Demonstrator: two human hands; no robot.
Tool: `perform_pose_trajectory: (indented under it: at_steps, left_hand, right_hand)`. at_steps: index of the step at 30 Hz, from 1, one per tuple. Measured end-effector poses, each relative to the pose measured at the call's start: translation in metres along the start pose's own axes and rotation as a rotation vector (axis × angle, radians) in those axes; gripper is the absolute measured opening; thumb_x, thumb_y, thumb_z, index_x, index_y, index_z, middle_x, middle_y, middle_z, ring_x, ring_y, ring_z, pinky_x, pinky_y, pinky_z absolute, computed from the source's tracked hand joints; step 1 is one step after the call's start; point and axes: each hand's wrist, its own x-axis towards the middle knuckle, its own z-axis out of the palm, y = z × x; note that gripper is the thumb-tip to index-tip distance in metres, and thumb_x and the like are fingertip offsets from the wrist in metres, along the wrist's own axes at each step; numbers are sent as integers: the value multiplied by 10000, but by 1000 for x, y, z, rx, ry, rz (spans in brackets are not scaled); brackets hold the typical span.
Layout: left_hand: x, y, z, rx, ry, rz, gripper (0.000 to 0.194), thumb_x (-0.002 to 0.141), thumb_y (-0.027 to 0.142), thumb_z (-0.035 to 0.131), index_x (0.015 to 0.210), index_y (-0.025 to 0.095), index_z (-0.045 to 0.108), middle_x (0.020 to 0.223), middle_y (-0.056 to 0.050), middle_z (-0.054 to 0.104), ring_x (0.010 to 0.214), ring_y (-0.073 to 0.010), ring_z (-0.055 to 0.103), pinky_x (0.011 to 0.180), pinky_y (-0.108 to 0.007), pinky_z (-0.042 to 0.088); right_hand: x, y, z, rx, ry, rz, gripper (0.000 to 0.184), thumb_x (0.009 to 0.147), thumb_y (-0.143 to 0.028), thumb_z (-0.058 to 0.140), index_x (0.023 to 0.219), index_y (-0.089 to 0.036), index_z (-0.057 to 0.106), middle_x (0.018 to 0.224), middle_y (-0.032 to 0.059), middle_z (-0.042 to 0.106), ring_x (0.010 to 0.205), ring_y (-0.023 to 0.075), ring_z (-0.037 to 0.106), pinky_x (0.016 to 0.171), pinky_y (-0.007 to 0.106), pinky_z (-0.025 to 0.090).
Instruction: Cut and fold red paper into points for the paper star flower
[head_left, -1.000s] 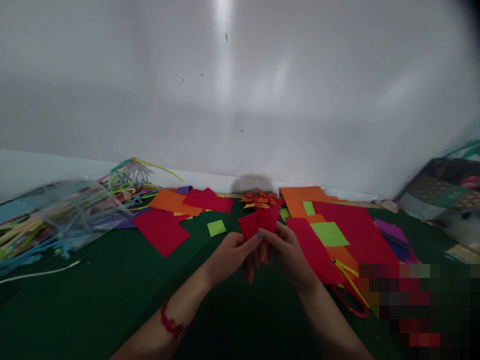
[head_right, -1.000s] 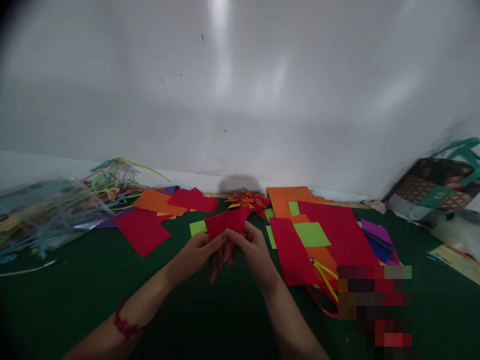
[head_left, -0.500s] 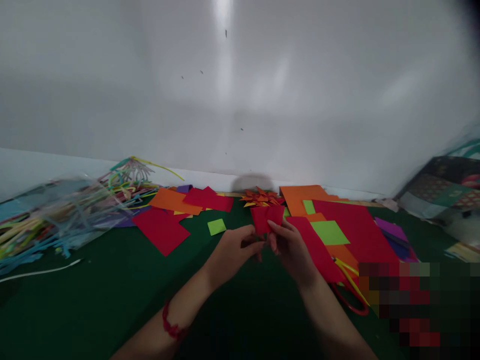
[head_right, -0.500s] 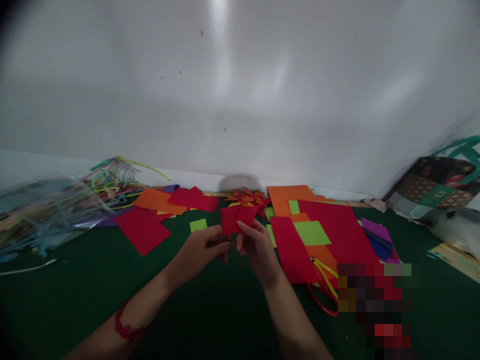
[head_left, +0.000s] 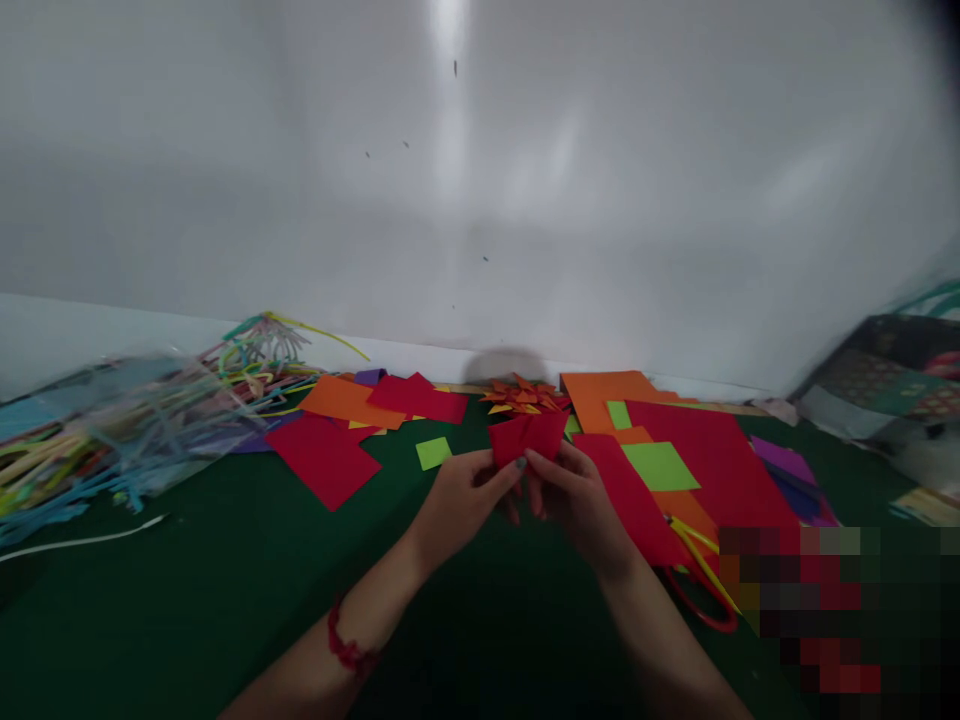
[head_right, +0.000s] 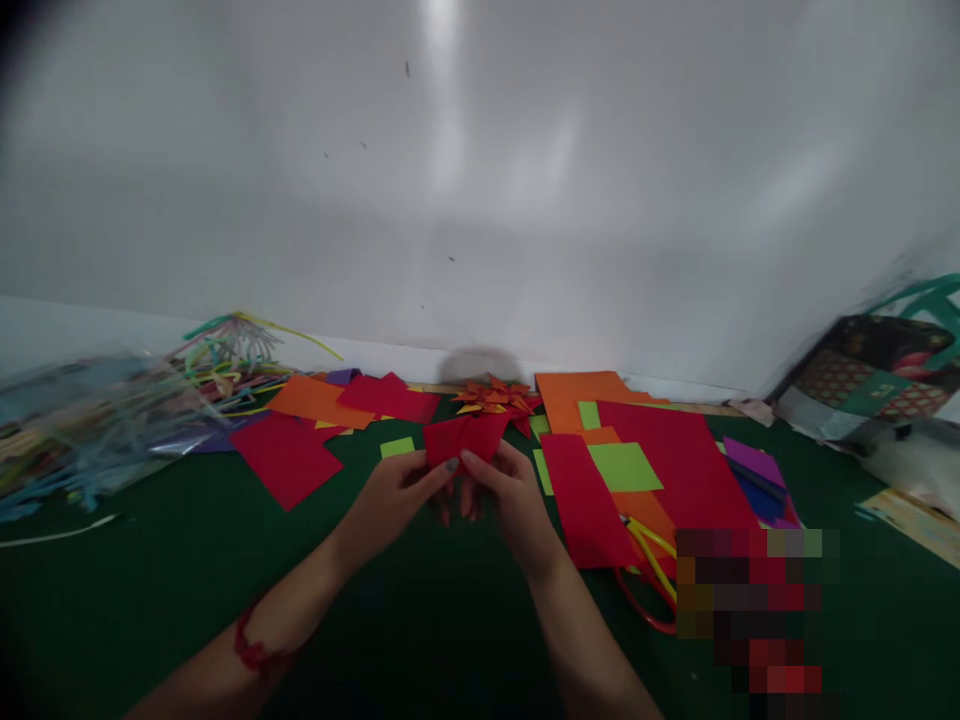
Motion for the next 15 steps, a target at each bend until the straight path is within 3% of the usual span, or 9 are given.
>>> perform_pose_trajectory:
  at_steps: [7,12,15]
  left_hand:
    - [0,0,1,-98,-41,-13,295,854,324,426,671,132,555,619,-22,615,525,-120,580,513,-219,466]
    - [-1,2,2,51,136,29,367,856,345,431,587,137,568,508,-8,606,477,-107,565,495,-189,433]
    - [-2,1,1,74,128,32,429,873,360,389,554,138,570,494,-16,606,463,-113,567,502,-200,437]
  right_hand:
    - [-2,-3,3,-105,7,-59,141,800,-309,542,757,-175,529,470,-43,524,397,95,489,397,201,369]
    - [-5,-9,4,-196,-88,-72,139,808,-308,535,804,-169,522,493,-32,558,404,104,513,395,206,393]
    - [-5,-10,5,-225,-93,-73,147,812,-317,528,792,-172,505,505,-28,565,424,111,533,412,213,410]
